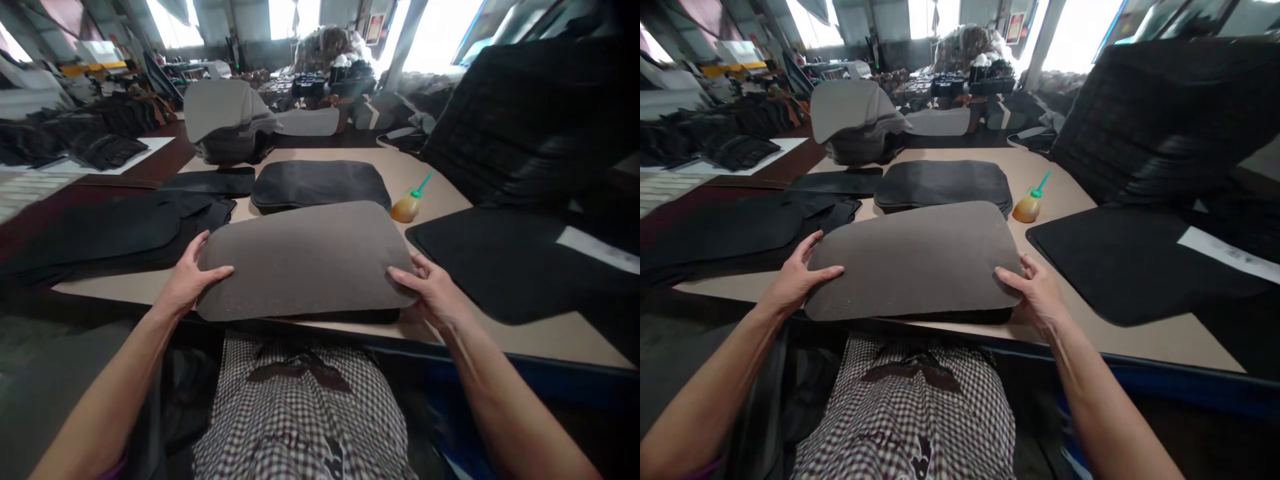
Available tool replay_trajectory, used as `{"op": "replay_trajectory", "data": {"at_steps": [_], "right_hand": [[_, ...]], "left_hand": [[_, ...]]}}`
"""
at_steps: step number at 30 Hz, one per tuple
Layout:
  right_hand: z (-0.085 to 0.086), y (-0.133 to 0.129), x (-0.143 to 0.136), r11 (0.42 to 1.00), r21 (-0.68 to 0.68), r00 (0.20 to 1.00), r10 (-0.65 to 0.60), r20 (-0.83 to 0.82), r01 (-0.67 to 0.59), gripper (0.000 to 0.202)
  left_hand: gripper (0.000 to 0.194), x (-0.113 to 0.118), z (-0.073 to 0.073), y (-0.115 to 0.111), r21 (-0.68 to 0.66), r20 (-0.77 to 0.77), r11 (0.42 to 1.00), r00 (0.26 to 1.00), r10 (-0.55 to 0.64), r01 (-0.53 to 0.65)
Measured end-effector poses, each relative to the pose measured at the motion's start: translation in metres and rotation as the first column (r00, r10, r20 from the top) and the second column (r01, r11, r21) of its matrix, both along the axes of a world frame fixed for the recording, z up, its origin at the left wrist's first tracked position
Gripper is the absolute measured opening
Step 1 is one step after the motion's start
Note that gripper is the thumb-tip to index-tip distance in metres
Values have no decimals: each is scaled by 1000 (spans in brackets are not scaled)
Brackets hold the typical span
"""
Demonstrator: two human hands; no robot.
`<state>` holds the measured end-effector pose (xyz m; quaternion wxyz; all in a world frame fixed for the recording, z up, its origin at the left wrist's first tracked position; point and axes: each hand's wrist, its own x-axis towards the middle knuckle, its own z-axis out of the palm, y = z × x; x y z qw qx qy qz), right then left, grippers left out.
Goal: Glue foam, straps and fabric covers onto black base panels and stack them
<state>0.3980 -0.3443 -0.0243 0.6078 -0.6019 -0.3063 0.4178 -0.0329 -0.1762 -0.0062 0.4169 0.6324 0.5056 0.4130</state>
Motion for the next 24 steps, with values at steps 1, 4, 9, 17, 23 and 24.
{"op": "replay_trajectory", "data": {"at_steps": [1, 4, 9, 17, 23, 24], "right_hand": [[-4, 3, 1, 1000, -4, 998, 6, 70, -6, 84], [-12, 9, 3, 997, 54, 954, 36, 299, -54, 113], [-6, 12, 3, 983, 158, 903, 21, 430, -98, 84], [-22, -4, -2, 994, -5, 899, 101, 427, -109, 56], [-47, -6, 9, 991, -72, 711, 128, 692, -109, 46], [-49, -5, 10, 992, -73, 671, 127, 731, -107, 45]], "left_hand": [[108, 1, -5, 5, -12, 12, 1000, 1000, 12, -12], [95, 5, -13, 19, -113, 83, 994, 996, 14, -4], [52, 10, -1, 27, 41, 40, 997, 998, 58, -59], [64, 5, -3, 36, -93, -285, 983, 942, -179, 159], [63, 1, -39, 30, 17, -430, 978, 885, -181, 208], [62, 0, -43, 29, 32, -435, 977, 883, -178, 213]]}}
